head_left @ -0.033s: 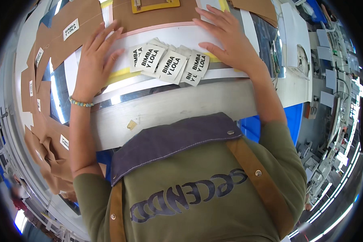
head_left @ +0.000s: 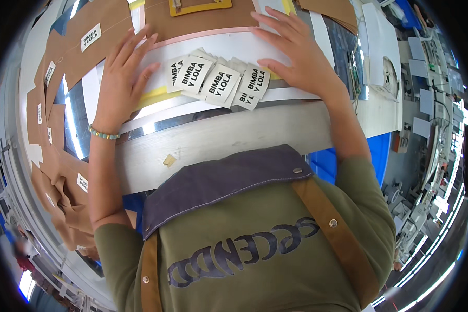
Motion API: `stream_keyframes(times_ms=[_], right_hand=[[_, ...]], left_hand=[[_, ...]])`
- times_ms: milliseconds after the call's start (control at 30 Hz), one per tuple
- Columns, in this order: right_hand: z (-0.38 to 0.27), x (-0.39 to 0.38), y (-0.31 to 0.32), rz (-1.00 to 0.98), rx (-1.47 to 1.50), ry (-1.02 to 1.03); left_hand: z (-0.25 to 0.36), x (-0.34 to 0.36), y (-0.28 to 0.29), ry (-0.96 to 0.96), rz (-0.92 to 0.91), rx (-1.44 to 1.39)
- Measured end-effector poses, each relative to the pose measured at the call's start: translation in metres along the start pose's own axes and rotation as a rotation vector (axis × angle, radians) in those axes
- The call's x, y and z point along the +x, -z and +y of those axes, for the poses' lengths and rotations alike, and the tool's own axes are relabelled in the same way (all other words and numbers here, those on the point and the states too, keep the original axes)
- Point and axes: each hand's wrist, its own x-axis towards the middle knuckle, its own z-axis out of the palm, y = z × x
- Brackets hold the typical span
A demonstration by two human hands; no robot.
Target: Placing fabric labels onto leather pieces and sewing them into place using an industrial sewing machine.
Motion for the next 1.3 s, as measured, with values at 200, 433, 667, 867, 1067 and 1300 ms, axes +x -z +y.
stream_keyframes(times_ms=[200,433,667,867,1067,1300], right_hand=[[-0.041,-0.019,0.016,-0.131,0.107,0.074],[-0.049,-0.004,-0.026,-0.029,0.118,0.047],[-0.042,0.022,-0.034,0.095,0.052,-0.015],[-0.009,0.007,-0.001,-0.035,0.126,-0.003],[0.0,0.0,-0.005,-0.06,0.14,0.034],[0.01,0.027,0.007,0.139,0.492,-0.218]], left_hand=[[0.047,-0.008,-0.002,-0.044,-0.059,-0.245],[0.069,-0.001,-0.029,-0.03,-0.015,-0.25],[0.079,0.007,-0.039,-0.029,-0.044,-0.144],[0.059,0.023,-0.037,-0.175,-0.125,-0.14],[0.057,0.028,-0.037,-0.27,-0.179,-0.197],[0.054,0.032,-0.019,-0.248,-0.12,-0.246]])
